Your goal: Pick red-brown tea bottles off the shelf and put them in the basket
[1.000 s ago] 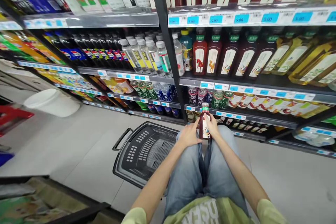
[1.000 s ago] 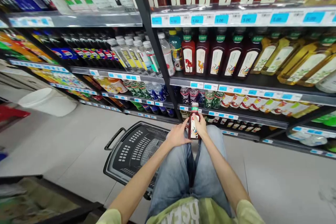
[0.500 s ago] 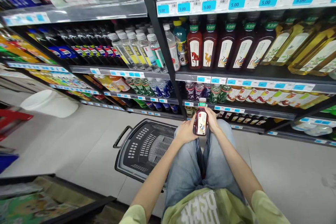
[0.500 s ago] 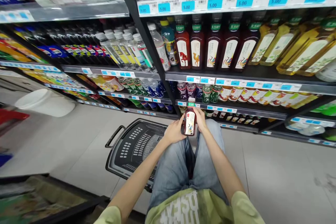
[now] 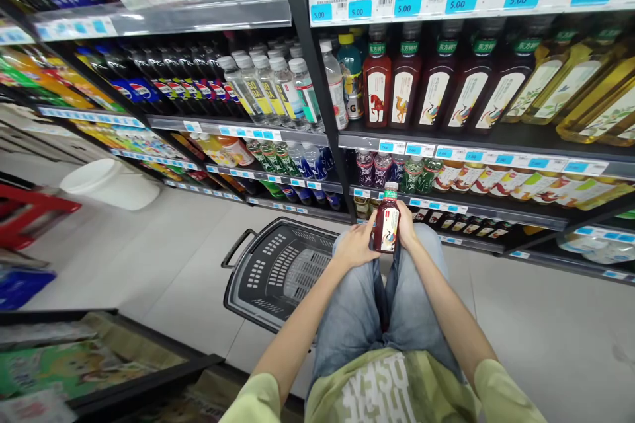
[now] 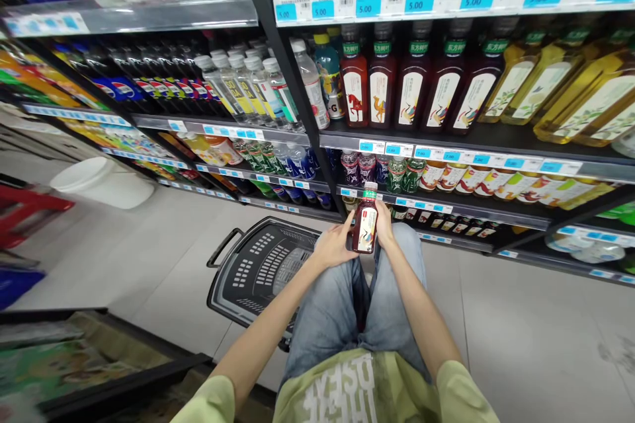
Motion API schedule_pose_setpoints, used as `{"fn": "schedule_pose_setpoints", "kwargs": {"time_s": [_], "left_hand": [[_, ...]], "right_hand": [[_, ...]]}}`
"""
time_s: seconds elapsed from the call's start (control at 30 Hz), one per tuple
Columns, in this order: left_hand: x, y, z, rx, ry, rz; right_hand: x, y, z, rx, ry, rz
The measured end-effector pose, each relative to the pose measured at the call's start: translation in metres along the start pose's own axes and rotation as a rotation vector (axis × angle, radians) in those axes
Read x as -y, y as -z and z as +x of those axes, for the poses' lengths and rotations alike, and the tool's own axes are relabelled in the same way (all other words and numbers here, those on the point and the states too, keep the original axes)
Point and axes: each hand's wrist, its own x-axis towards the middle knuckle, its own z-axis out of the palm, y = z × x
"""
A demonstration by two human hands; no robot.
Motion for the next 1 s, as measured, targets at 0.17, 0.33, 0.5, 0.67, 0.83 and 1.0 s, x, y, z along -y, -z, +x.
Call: {"fn": "schedule_pose_setpoints", "kwargs": {"time_s": [0.17,0.33,0.5,0.67,0.83,1.0], "left_hand": [[0.001,0.003,-0.006,0.054,-0.096,0.039],[0.002,0.002,-0.008,0.094,-0.173,0.001],[-0.003,0.004,-0.007,0.111,-0.154,-0.005],[-0.013,0.01,-0.007,0.189,-0.152,0.033],[-0.013,0.007,-0.007,0.181,-0.15,0.057],[-0.007,0.001,-0.008,0.099,-0.12,0.026]], "right_hand": [[0.013,0.002,-0.003,0.101,-0.183,0.216],[0.027,0.006,-0.008,0.229,-0.253,0.251],[0.023,0.007,-0.01,0.149,-0.144,0.247],[0.021,0.005,-0.011,0.106,-0.141,0.218],[0.027,0.004,-0.014,0.227,-0.309,0.248],[0.031,0.003,-0.015,0.34,-0.306,0.315]]}}
